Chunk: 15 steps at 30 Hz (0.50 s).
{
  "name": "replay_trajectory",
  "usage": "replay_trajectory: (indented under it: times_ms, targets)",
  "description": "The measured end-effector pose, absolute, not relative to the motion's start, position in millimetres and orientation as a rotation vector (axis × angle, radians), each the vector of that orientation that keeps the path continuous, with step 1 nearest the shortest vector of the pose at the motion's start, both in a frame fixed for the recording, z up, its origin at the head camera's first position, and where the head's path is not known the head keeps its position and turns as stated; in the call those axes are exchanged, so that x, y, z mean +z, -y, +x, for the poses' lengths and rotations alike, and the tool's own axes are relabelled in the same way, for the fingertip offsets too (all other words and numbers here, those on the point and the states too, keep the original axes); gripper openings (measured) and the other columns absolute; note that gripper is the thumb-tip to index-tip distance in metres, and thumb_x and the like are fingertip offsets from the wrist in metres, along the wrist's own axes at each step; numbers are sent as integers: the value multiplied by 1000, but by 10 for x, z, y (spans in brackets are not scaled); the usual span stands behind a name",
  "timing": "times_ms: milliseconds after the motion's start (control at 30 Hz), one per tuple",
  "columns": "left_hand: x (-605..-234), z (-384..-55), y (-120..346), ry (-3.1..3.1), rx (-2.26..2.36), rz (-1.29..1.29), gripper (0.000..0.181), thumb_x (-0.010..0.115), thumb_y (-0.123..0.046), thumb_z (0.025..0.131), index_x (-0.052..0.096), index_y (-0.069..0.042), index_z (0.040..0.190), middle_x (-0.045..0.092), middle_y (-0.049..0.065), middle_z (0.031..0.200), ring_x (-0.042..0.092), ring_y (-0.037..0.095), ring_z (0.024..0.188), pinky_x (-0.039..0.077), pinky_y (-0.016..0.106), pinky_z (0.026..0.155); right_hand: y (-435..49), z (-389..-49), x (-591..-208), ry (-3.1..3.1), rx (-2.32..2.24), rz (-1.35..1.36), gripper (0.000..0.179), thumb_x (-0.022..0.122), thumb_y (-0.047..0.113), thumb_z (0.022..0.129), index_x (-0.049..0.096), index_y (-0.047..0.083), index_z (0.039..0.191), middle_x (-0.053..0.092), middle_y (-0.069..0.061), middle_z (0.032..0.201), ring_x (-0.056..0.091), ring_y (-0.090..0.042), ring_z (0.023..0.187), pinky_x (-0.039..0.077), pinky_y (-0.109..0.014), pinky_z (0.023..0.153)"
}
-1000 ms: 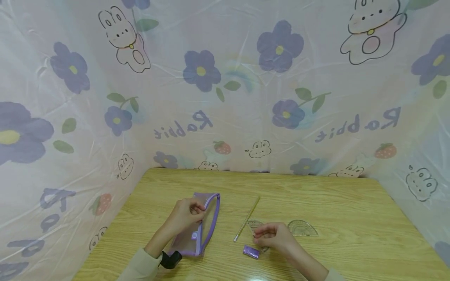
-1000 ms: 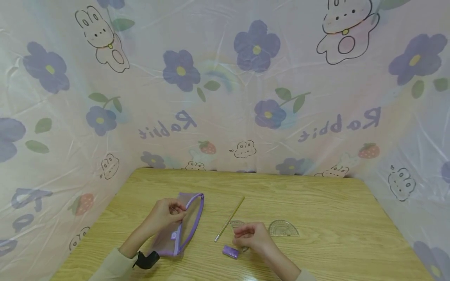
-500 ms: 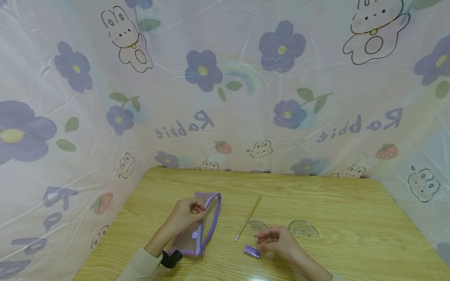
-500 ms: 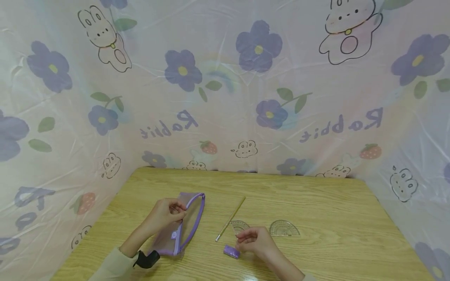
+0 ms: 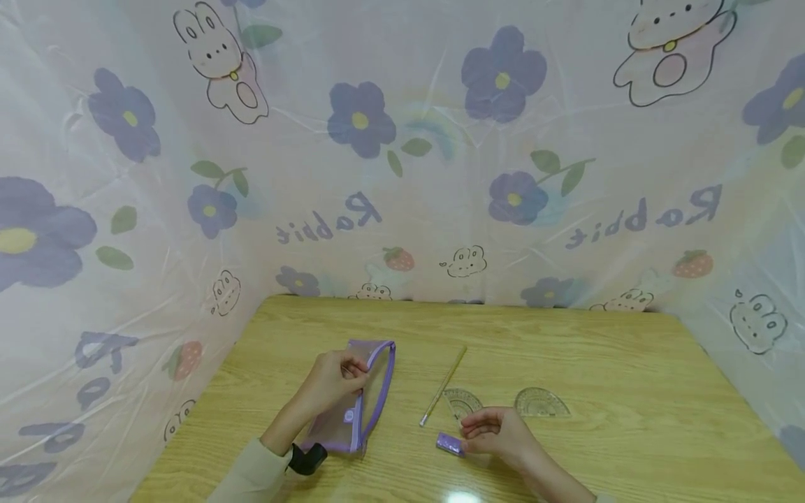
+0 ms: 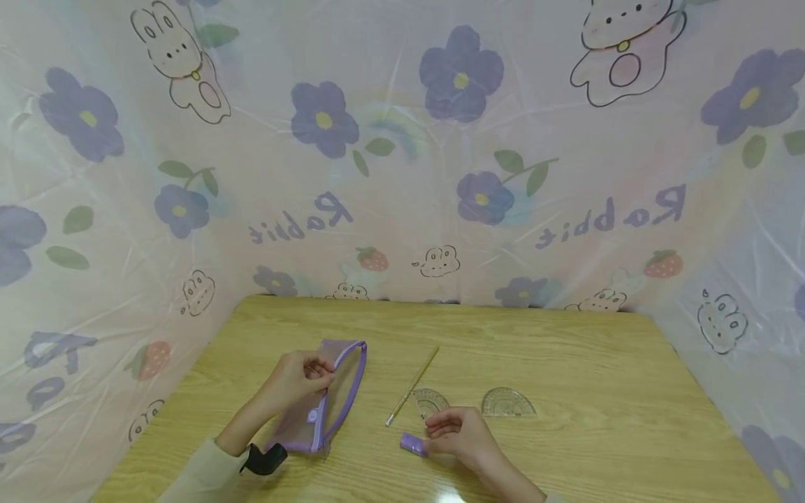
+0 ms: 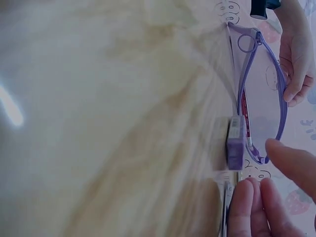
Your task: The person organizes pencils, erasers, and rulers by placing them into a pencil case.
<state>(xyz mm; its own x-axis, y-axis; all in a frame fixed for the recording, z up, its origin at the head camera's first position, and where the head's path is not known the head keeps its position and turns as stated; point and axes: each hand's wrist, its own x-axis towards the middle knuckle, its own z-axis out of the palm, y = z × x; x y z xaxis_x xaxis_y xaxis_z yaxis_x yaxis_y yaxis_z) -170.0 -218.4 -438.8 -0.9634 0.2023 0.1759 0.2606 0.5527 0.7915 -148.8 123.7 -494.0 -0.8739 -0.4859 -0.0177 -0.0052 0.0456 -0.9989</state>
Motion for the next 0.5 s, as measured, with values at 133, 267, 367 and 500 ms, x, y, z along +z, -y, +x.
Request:
replay_trajectory:
  times_ms: [133,267,367,500]
  targets:
    - [-4379,-1705,2183,2714,-1397,-406,6,71,3,86,71,-2,90,66,2,77,66,19,65,54,24,57,-1223,-1484,-4953,-1983,-1898,-532,41,81,-10,74,60,-24,105,68,-27,98,68,-20,82,57,-23,76]
    - [-4378,-1709,2181,2717,-1381,-404,6,72,2,86,71,-2,89,66,1,77,65,18,67,54,23,58,-1199,-1470,-4965,-2024,-1880,-541,39,82,-13,71,61,-23,103,68,-26,96,68,-19,81,57,-23,73]
    - [-4377,-1707,2179,2716,-1382,-399,6,72,3,86,71,-1,90,66,2,77,65,17,66,54,23,58,-1180,-1451,-4974,-2059,-1863,-542,38,82,-14,70,62,-21,101,68,-24,95,67,-18,79,57,-23,72]
    - [-4374,-1694,2178,2715,-1388,-398,6,72,3,86,71,0,90,66,2,77,65,16,65,54,23,58,-1157,-1422,-4977,-2101,-1837,-540,37,83,-15,68,64,-18,100,68,-20,95,66,-17,77,57,-23,71]
